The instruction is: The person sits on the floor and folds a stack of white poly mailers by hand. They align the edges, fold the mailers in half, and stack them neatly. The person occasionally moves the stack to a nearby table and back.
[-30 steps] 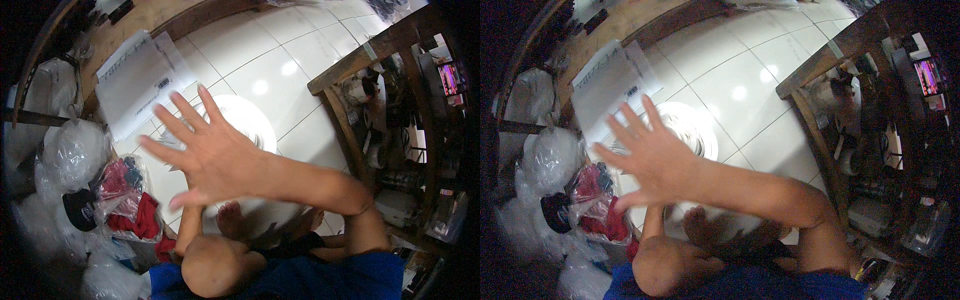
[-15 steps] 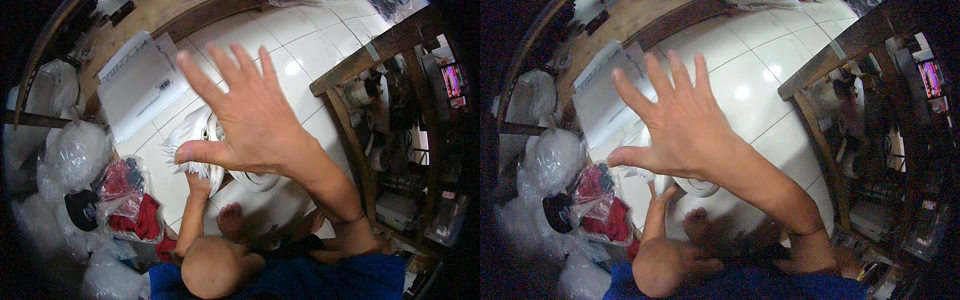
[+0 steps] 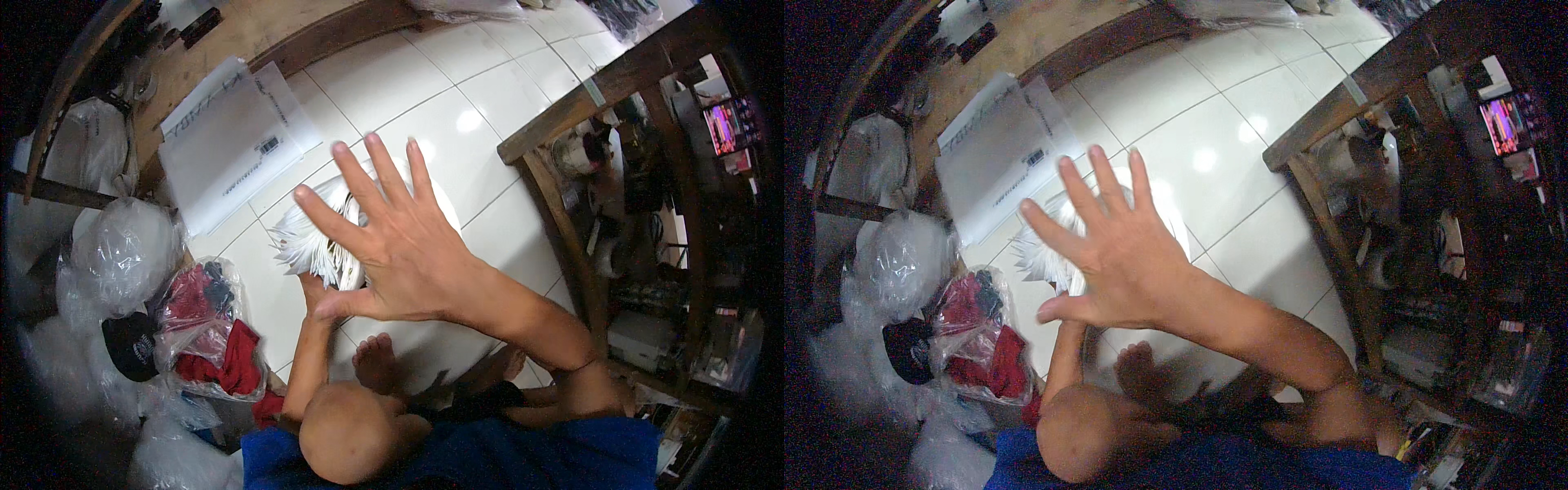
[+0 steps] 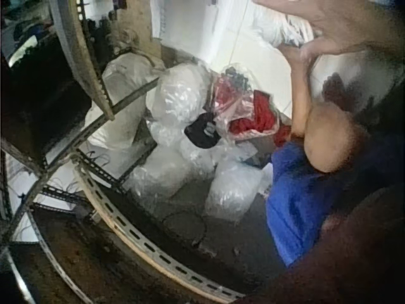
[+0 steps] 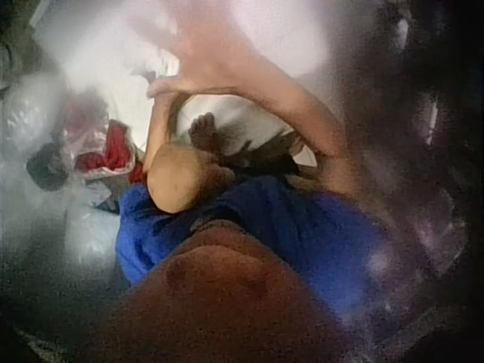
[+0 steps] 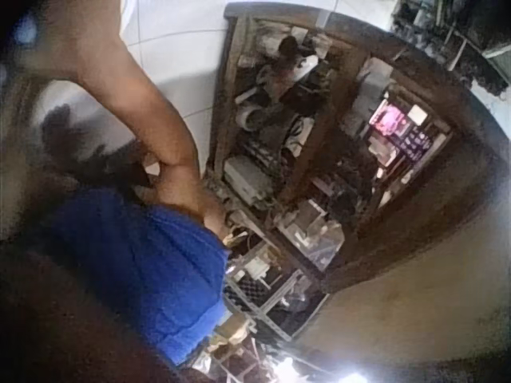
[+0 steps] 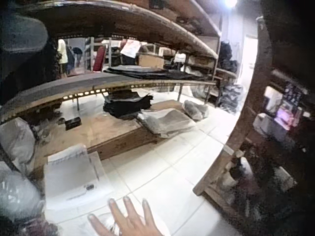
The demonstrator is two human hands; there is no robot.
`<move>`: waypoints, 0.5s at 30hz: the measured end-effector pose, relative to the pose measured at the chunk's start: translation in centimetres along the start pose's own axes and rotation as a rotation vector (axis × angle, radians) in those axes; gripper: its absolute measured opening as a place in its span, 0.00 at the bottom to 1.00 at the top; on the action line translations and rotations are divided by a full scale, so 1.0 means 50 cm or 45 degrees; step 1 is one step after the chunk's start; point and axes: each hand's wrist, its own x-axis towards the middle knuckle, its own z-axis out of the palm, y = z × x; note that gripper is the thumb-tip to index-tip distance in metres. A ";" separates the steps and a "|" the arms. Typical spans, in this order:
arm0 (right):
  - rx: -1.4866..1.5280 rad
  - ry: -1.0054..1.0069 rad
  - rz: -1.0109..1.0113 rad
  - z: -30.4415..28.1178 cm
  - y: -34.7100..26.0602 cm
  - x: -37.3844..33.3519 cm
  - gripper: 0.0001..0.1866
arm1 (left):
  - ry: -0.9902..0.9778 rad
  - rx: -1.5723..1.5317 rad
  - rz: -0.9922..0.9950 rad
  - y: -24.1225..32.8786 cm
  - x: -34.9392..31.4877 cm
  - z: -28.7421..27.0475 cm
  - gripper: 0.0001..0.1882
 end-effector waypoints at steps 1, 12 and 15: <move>-0.006 0.035 -0.027 -0.010 -0.002 0.005 0.54 | 0.004 -0.015 0.002 -0.003 0.003 0.001 0.61; -0.120 -0.018 0.060 0.040 0.051 0.059 0.54 | 0.000 -0.429 -0.100 -0.025 0.016 0.015 0.58; -0.112 0.060 0.091 -0.026 0.036 0.034 0.59 | -0.001 -0.390 -0.083 -0.041 -0.009 -0.001 0.57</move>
